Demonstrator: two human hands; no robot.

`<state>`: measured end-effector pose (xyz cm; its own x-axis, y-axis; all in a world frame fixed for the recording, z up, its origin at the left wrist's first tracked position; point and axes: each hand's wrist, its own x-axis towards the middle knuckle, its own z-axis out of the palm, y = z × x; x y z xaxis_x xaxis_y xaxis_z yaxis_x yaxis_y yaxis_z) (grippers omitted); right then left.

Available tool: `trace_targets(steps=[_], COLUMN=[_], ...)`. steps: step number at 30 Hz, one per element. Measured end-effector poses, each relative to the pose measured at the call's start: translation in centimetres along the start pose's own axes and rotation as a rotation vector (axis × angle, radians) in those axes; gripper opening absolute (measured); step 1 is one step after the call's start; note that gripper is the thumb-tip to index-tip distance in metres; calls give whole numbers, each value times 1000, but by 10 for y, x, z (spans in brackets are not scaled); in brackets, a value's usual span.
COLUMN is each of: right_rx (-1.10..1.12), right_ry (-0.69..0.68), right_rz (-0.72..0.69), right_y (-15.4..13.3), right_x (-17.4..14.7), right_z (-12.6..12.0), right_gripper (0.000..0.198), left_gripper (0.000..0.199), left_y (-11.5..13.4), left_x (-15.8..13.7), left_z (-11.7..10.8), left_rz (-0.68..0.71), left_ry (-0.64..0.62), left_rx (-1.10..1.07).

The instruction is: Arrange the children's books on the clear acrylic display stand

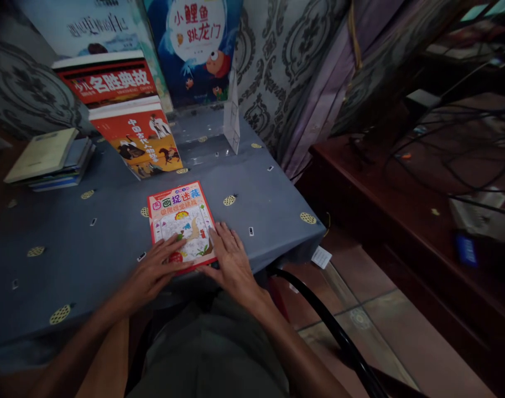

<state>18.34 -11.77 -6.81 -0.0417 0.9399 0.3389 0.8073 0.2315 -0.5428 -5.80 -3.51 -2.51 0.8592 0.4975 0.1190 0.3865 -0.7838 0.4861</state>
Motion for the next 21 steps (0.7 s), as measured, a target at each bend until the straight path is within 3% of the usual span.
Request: trace_targets(steps=[4,10,17,21], right_rx=[10,43,108,264], right_ry=[-54,-124,-68,-48], right_rz=[-11,3,19,61], right_y=[6,7,16,16], right_x=[1,43,92,94], right_z=[-8,-1,27,23], right_gripper=[84,62,56,56], left_gripper=[39,34,47,40], left_y=[-16,-34,-50,-42], left_x=[-15,2,41,58], left_z=[-8,-11,-22,-27], left_rz=[-93,-445,-718,-857], left_ry=[105,401,787,776], left_rx=[-49,-223,-953,-1337])
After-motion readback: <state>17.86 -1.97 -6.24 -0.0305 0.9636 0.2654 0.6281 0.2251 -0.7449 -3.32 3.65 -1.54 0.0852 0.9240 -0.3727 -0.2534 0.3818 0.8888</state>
